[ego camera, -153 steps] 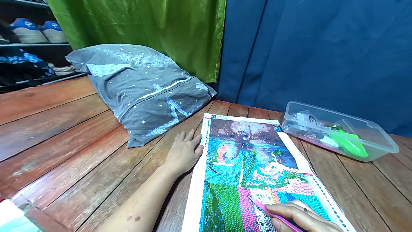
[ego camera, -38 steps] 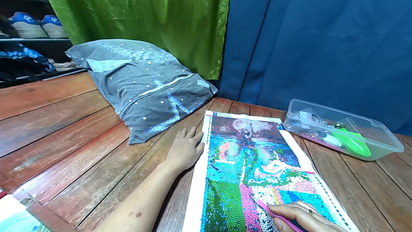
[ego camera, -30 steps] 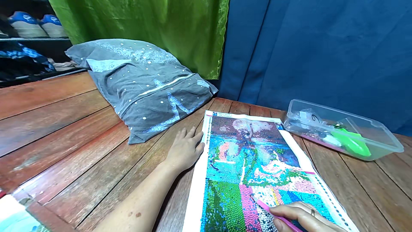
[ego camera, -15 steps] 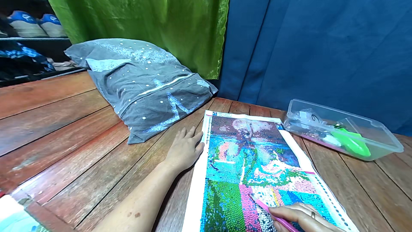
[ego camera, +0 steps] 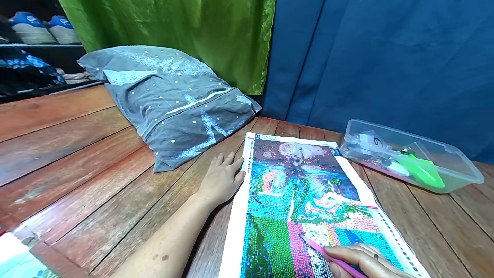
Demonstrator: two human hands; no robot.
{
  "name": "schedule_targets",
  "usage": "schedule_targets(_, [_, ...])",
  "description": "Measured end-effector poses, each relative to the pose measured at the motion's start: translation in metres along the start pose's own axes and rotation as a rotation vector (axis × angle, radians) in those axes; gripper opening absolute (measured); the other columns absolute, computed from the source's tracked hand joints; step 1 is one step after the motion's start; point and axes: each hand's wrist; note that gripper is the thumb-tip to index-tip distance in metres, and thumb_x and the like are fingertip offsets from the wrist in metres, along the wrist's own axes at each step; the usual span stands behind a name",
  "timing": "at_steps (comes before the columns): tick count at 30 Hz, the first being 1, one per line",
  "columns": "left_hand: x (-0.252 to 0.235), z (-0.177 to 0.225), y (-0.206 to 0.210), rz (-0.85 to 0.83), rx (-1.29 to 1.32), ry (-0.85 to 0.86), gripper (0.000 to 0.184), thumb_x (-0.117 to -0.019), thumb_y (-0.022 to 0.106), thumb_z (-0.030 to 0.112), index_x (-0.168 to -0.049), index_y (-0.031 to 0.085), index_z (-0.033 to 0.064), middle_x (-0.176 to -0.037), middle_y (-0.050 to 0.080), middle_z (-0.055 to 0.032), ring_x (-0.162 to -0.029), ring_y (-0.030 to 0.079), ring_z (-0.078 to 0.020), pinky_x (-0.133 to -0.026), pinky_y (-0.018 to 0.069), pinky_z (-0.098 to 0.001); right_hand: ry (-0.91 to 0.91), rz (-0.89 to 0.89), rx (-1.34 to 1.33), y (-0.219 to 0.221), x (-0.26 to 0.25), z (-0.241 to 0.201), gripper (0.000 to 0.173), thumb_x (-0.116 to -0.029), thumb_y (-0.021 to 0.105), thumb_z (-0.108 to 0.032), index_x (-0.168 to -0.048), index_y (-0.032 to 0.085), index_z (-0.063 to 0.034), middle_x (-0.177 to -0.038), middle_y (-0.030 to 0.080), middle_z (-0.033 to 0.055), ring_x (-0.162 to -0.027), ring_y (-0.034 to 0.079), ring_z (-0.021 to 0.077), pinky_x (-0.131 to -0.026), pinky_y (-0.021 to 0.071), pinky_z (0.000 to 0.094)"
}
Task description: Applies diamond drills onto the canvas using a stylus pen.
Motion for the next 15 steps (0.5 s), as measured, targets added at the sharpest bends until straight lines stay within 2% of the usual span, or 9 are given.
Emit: schedule_targets(15, [0.0005, 0.0000, -0.0004, -0.004, 0.005, -0.009, 0.050, -0.1109, 0.041, 0.033, -0.156, 0.045, 0.0129, -0.166, 0.031, -0.0171, -0.155, 0.022, -0.0412, -0.126, 0.0140, -0.0552, -0.014, -0.005, 0.017, 0.0016, 0.0006, -0.0002, 0.019, -0.0962, 0.062, -0.009, -0.098, 0.075, 0.0050, -0.087, 0.075, 0.0172, -0.082, 0.067, 0.0209, -0.086, 0.0463, 0.0304])
Point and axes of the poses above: each hand's wrist, its own x-axis away from the middle knuckle, its own y-axis out of the palm, z = x × y
